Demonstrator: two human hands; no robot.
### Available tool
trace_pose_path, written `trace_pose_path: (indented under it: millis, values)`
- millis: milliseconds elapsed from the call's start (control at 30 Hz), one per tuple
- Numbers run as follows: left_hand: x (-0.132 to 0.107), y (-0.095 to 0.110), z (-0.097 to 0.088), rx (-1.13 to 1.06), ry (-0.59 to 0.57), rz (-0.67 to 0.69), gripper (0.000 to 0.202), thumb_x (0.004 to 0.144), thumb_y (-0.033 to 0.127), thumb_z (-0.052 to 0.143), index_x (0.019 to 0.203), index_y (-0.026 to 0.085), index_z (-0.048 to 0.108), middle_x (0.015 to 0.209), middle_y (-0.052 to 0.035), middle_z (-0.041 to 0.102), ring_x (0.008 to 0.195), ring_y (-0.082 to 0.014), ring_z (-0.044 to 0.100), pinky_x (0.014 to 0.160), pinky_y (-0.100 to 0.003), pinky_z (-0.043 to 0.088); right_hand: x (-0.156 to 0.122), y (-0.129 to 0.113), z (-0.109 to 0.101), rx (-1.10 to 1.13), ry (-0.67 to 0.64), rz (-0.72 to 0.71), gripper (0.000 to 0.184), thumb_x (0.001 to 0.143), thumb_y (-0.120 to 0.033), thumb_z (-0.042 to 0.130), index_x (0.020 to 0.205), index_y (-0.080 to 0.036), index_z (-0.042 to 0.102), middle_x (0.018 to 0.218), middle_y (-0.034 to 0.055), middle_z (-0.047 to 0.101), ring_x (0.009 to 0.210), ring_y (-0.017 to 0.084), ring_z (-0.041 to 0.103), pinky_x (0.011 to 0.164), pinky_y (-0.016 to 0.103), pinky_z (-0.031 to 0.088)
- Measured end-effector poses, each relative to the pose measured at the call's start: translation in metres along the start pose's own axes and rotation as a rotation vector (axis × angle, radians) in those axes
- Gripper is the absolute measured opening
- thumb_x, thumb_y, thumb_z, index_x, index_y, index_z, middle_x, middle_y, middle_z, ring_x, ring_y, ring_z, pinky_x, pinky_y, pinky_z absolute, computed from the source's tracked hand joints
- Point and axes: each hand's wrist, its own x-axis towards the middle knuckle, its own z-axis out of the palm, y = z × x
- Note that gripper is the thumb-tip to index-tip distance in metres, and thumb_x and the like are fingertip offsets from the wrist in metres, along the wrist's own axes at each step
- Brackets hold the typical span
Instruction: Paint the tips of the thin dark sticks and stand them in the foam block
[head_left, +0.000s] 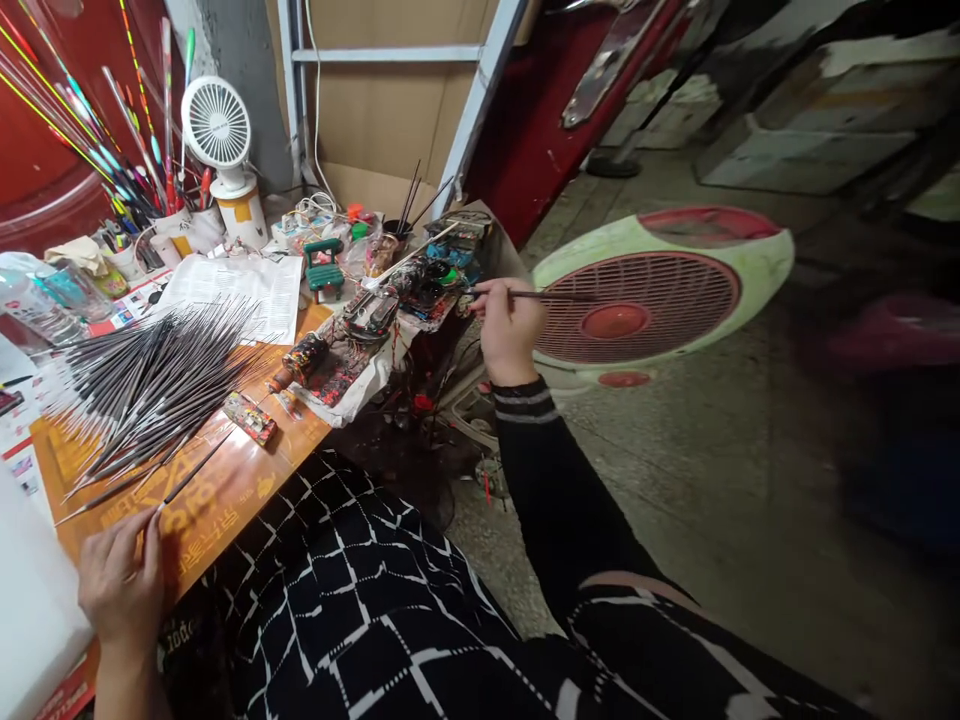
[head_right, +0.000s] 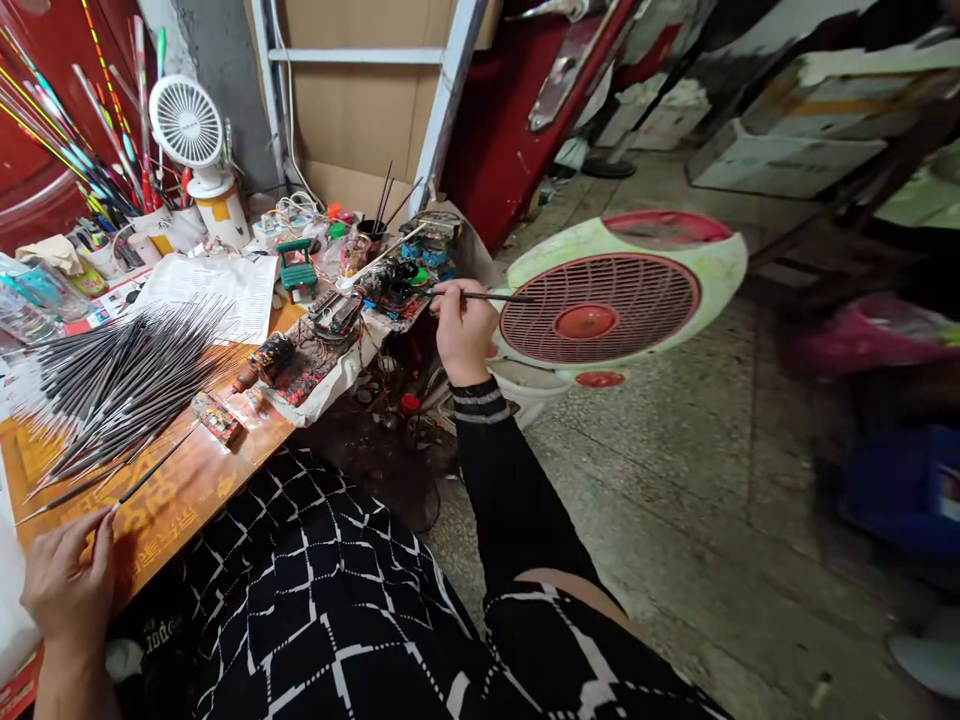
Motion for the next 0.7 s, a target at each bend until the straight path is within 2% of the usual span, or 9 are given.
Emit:
trace_pose_path:
  millis: [167, 367, 533, 700]
  values:
    - [0.0, -0.001, 0.001, 0.019, -0.001, 0.008, 0.012, 0.088, 0.017, 0.071, 0.101, 0.016, 0.071, 0.087, -0.0083, 0.074, 0.078, -0.0206, 0.063, 0.08, -0.034, 0.048, 0.023, 0.027, 0.019, -0.075, -0.123, 0.03, 0.036, 0.099, -0.043, 0.045, 0.085, -0.019, 0.067, 0.066, -0.0008, 0.065, 0.062, 0.012, 0.063, 0.066, 0.025, 0.051]
    - [0.0, -0.001, 0.0, 0.031, -0.005, 0.013, 0.014, 0.089, 0.017, 0.071, 0.103, 0.017, 0.071, 0.089, -0.0076, 0.074, 0.078, -0.02, 0.063, 0.08, -0.034, 0.049, 0.033, 0.042, 0.033, -0.153, -0.227, 0.059, 0.032, 0.095, -0.04, 0.047, 0.085, -0.019, 0.068, 0.069, 0.0023, 0.069, 0.065, 0.016, 0.067, 0.072, 0.029, 0.054]
    - [0.001, -0.001, 0.0, 0.018, 0.0, 0.019, 0.013, 0.088, 0.017, 0.071, 0.101, 0.017, 0.071, 0.088, -0.0077, 0.074, 0.076, -0.0199, 0.063, 0.079, -0.033, 0.049, 0.034, 0.045, 0.028, -0.128, -0.302, 0.068, 0.031, 0.094, -0.042, 0.049, 0.088, -0.02, 0.069, 0.075, 0.0037, 0.072, 0.07, 0.017, 0.069, 0.072, 0.029, 0.055]
    - [0.001, -0.001, 0.0, 0.012, -0.008, 0.013, 0.014, 0.088, 0.017, 0.071, 0.102, 0.018, 0.071, 0.088, -0.0076, 0.074, 0.077, -0.0202, 0.063, 0.08, -0.033, 0.048, 0.033, 0.042, 0.015, -0.037, -0.27, 0.112, 0.029, 0.094, -0.042, 0.053, 0.089, -0.019, 0.069, 0.072, 0.0018, 0.07, 0.063, 0.014, 0.065, 0.066, 0.027, 0.055]
